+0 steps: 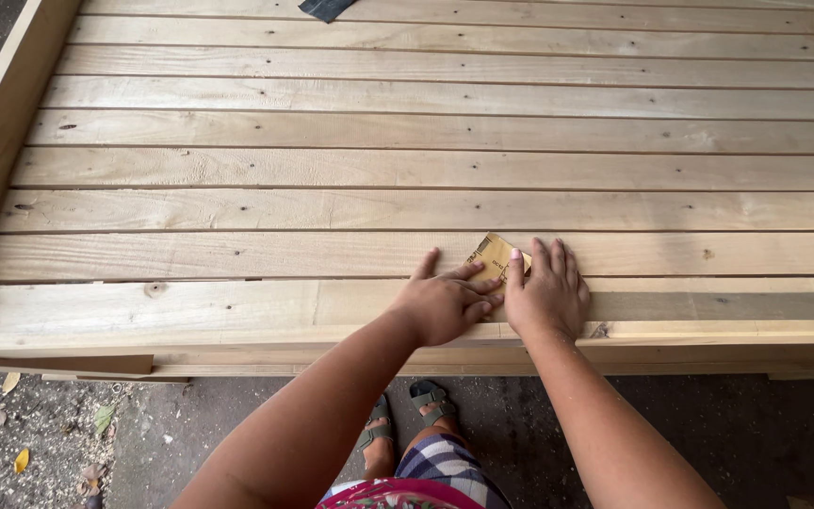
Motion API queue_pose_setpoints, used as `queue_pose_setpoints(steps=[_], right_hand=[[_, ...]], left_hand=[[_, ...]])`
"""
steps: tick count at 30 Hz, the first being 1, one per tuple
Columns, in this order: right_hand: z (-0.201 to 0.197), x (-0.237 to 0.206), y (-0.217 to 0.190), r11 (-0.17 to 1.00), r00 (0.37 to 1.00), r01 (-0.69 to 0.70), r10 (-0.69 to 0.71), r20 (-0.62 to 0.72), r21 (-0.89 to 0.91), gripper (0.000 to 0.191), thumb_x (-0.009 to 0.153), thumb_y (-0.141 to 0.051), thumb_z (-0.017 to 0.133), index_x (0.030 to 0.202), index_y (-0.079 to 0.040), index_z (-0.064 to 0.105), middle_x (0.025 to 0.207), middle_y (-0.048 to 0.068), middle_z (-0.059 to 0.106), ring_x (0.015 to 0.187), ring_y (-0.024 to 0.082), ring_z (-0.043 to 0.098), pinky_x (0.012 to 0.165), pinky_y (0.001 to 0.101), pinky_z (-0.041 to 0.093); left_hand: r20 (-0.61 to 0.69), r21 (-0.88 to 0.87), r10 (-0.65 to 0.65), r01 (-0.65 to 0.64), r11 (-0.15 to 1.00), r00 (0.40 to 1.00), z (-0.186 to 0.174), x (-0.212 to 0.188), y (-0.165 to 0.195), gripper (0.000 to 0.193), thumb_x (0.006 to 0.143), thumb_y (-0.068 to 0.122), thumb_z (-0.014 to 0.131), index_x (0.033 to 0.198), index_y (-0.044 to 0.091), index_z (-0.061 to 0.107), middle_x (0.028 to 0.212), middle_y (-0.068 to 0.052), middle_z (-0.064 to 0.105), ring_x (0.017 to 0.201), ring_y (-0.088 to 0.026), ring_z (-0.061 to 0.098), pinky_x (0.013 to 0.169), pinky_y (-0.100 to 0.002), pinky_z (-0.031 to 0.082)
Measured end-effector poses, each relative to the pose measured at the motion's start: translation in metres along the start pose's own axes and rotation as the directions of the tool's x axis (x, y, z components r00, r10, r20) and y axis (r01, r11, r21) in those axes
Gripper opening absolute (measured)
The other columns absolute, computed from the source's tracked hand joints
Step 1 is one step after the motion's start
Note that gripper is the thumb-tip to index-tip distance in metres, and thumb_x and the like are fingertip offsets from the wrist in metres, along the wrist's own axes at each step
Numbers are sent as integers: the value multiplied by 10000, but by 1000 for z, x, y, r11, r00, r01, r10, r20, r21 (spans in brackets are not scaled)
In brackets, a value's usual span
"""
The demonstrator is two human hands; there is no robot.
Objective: The person sands the slatted wooden surface of a large wood frame, rubbing a piece of sandpaper by hand back and forth across the boards. They work over different sections of the panel, steadying the frame with the other hand while sanding.
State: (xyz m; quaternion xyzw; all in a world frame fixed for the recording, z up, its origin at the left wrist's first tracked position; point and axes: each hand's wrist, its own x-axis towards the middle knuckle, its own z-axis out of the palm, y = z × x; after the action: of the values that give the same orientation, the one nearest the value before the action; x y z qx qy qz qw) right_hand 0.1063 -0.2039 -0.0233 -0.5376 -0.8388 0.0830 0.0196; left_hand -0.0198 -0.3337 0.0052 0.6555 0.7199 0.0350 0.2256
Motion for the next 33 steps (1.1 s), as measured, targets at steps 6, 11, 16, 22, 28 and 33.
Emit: queue_pose_setpoints(steps=[6,11,16,22,28,33], right_hand=[[0,-1,1,1000,1000,-1,0,15,11,675,1017,-615,203,1571,-262,354,1673,21,244,1540,187,179,1224,444,147],[1,-2,1,1000,1000,12,-12,14,-16,675,1031,-606,197,1578,-241,351,1679,36,248,1547,197,182,1236,459,116],[3,-2,1,1000,1000,20,-20,-10,-13,684,1028,-611,212,1574,-229,367,1676,50,254,1544,207,185,1225,471,122],[4,-1,2,1000,1000,12,-12,-9,-7,686,1020,-618,234,1565,-228,381,1672,51,271,1542,203,199,1216,471,141],[1,-1,3,1000,999,31,-31,-18,5,688,1020,-613,238,1563,-218,388,1675,56,276,1546,199,198,1221,468,144],[-1,-1,0,999,999,1,1,53,-37,687,1023,-612,195,1585,-240,323,1681,40,224,1548,183,162,1225,465,126]], left_hand=[[-34,61,-98,100,993,995,6,-99,-105,470,1031,420,352,1490,427,455,1595,198,375,1543,-103,185,1225,-623,-57],[62,267,-621,587,765,781,-1,-258,-203,516,1032,507,152,1535,587,237,1654,299,190,1558,-31,108,1275,-593,-58],[75,111,-548,539,835,833,1,-243,-191,552,1005,541,145,1493,498,399,1625,293,265,1550,-51,124,1259,-580,-145],[-28,-89,8,-11,996,1000,-4,-71,-39,528,1020,533,238,1349,378,620,1542,154,479,1545,-149,213,1229,-605,-94],[12,-35,-13,13,999,1000,14,-35,-18,506,1038,502,227,1334,400,624,1537,186,463,1541,-111,229,1251,-601,-104],[91,17,-358,358,934,929,-8,-168,-104,529,1027,489,170,1422,441,519,1566,234,407,1535,-26,201,1264,-596,-120]])
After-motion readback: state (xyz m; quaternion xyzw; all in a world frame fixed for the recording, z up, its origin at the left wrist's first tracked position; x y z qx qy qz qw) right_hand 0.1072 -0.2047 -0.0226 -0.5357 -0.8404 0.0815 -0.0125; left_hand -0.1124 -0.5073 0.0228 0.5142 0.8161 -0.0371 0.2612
